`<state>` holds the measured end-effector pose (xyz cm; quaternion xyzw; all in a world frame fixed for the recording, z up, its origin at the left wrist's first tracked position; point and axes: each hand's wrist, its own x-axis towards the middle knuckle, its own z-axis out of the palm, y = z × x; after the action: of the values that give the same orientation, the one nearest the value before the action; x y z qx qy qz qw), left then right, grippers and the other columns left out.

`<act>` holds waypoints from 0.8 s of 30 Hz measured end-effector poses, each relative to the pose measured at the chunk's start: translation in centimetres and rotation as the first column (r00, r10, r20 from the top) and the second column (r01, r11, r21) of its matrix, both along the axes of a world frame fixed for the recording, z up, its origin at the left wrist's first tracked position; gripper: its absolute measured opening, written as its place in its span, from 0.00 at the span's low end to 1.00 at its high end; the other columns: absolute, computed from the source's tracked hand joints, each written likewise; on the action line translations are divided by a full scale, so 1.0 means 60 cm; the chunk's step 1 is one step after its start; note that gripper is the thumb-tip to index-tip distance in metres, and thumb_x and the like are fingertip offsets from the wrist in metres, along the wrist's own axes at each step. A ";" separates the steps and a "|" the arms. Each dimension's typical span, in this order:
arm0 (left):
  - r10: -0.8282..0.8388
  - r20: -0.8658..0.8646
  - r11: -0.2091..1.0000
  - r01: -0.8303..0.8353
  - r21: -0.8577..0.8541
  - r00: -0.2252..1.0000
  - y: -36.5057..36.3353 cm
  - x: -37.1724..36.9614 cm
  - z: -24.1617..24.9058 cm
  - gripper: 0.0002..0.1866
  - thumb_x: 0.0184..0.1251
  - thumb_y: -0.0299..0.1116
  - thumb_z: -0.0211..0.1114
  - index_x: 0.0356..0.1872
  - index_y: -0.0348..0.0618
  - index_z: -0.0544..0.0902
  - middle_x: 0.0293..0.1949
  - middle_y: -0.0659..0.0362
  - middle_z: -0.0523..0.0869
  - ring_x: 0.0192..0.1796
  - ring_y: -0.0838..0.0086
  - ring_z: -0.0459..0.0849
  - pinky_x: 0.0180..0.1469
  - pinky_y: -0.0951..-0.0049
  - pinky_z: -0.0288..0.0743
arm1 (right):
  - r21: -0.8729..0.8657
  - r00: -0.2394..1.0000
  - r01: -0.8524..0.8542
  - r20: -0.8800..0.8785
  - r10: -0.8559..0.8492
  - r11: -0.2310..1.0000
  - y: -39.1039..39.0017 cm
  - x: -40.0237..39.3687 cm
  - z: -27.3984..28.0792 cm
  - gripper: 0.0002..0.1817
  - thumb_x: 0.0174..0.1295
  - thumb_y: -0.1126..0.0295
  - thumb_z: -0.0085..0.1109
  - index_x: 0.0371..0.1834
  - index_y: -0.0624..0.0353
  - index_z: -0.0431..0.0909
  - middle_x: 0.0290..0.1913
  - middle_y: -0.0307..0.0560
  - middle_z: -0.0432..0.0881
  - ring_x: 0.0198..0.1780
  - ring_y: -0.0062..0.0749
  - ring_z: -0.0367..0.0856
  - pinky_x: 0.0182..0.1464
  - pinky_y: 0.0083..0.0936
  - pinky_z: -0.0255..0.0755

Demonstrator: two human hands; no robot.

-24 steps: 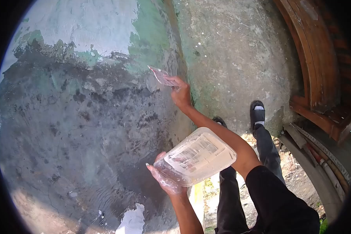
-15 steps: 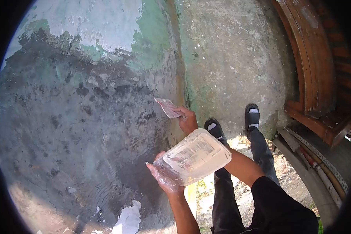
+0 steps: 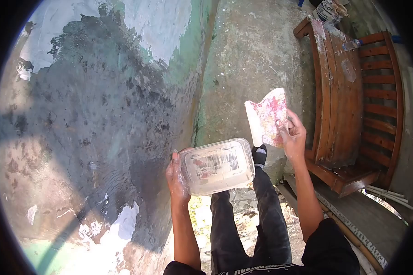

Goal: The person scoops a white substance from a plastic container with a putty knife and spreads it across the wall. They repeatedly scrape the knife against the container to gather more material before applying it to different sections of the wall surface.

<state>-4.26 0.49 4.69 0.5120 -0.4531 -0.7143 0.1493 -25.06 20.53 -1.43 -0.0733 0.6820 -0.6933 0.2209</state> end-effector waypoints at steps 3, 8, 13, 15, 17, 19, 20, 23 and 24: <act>-0.049 -0.064 0.998 0.050 0.022 0.997 0.013 -0.036 0.058 0.29 0.75 0.54 0.50 0.49 0.31 0.79 0.33 0.53 0.84 0.35 0.70 0.84 0.38 0.71 0.81 | 0.059 0.973 -0.125 -0.190 0.134 0.990 0.025 -0.049 0.182 0.21 0.63 0.81 0.58 0.61 0.67 0.72 0.49 0.50 0.84 0.45 0.22 0.82 0.42 0.20 0.77; -0.082 -0.180 0.997 0.080 -0.019 0.980 0.041 -0.092 0.182 0.27 0.76 0.51 0.51 0.47 0.29 0.81 0.37 0.53 0.86 0.35 0.73 0.84 0.39 0.74 0.79 | 0.450 0.485 -0.485 -0.576 0.658 0.750 -0.009 -0.042 0.427 0.23 0.51 0.80 0.63 0.54 0.60 0.80 0.43 0.55 0.85 0.37 0.44 0.86 0.38 0.26 0.79; -0.160 -0.250 0.979 0.121 -0.164 0.955 0.063 -0.108 0.306 0.28 0.76 0.51 0.51 0.46 0.28 0.81 0.38 0.53 0.87 0.36 0.75 0.84 0.40 0.75 0.79 | 0.667 0.192 -0.294 -0.661 0.725 0.685 -0.023 -0.019 0.531 0.26 0.49 0.79 0.61 0.55 0.52 0.81 0.37 0.47 0.86 0.34 0.43 0.84 0.35 0.35 0.78; -0.150 -0.279 0.980 0.106 -0.167 0.948 0.071 -0.105 0.344 0.28 0.76 0.51 0.52 0.46 0.28 0.81 0.37 0.53 0.87 0.36 0.75 0.84 0.40 0.75 0.79 | 0.677 0.179 -0.353 -0.628 0.757 0.645 -0.019 -0.020 0.569 0.26 0.48 0.78 0.62 0.56 0.52 0.80 0.39 0.48 0.86 0.35 0.43 0.85 0.35 0.35 0.79; -0.138 -0.309 0.982 0.090 -0.164 0.941 0.077 -0.105 0.382 0.29 0.76 0.51 0.52 0.46 0.28 0.81 0.37 0.53 0.87 0.36 0.75 0.84 0.41 0.74 0.79 | 0.657 0.160 -0.355 -0.658 0.736 0.665 -0.012 -0.022 0.590 0.26 0.48 0.79 0.62 0.55 0.52 0.81 0.39 0.48 0.86 0.36 0.44 0.85 0.36 0.35 0.79; -0.092 -0.328 0.990 0.050 -0.135 0.940 0.087 -0.101 0.415 0.27 0.76 0.48 0.53 0.46 0.27 0.82 0.37 0.53 0.87 0.36 0.76 0.83 0.41 0.76 0.78 | 0.638 0.138 -0.369 -0.682 0.719 0.676 -0.001 -0.018 0.609 0.27 0.48 0.79 0.62 0.55 0.52 0.81 0.39 0.49 0.86 0.36 0.44 0.85 0.36 0.35 0.80; -0.090 -0.345 0.987 0.039 -0.153 0.934 0.089 -0.104 0.425 0.27 0.76 0.48 0.53 0.46 0.27 0.82 0.37 0.53 0.87 0.36 0.76 0.83 0.41 0.76 0.78 | 0.638 0.130 -0.386 -0.677 0.724 0.666 0.000 -0.021 0.622 0.27 0.48 0.80 0.61 0.55 0.51 0.81 0.40 0.49 0.86 0.37 0.45 0.85 0.37 0.36 0.80; -0.021 -0.362 0.989 -0.034 -0.144 0.932 0.101 -0.106 0.440 0.26 0.76 0.48 0.53 0.44 0.28 0.83 0.37 0.53 0.87 0.36 0.77 0.83 0.40 0.76 0.78 | 0.629 0.110 -0.423 -0.678 0.726 0.652 0.001 -0.029 0.643 0.27 0.48 0.80 0.61 0.56 0.51 0.81 0.41 0.50 0.86 0.37 0.47 0.85 0.39 0.37 0.80; -0.013 -0.370 0.989 -0.043 -0.142 0.929 0.102 -0.105 0.447 0.28 0.76 0.50 0.53 0.45 0.28 0.82 0.37 0.53 0.87 0.36 0.75 0.84 0.41 0.75 0.78 | 0.625 0.108 -0.449 -0.671 0.733 0.639 0.003 -0.031 0.647 0.28 0.47 0.81 0.61 0.56 0.50 0.81 0.41 0.51 0.86 0.37 0.47 0.84 0.40 0.38 0.80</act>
<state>-10.58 6.61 31.50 0.3595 -0.4647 -0.7611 0.2749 -26.90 20.73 37.40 -0.6684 0.6799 -0.2883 0.0883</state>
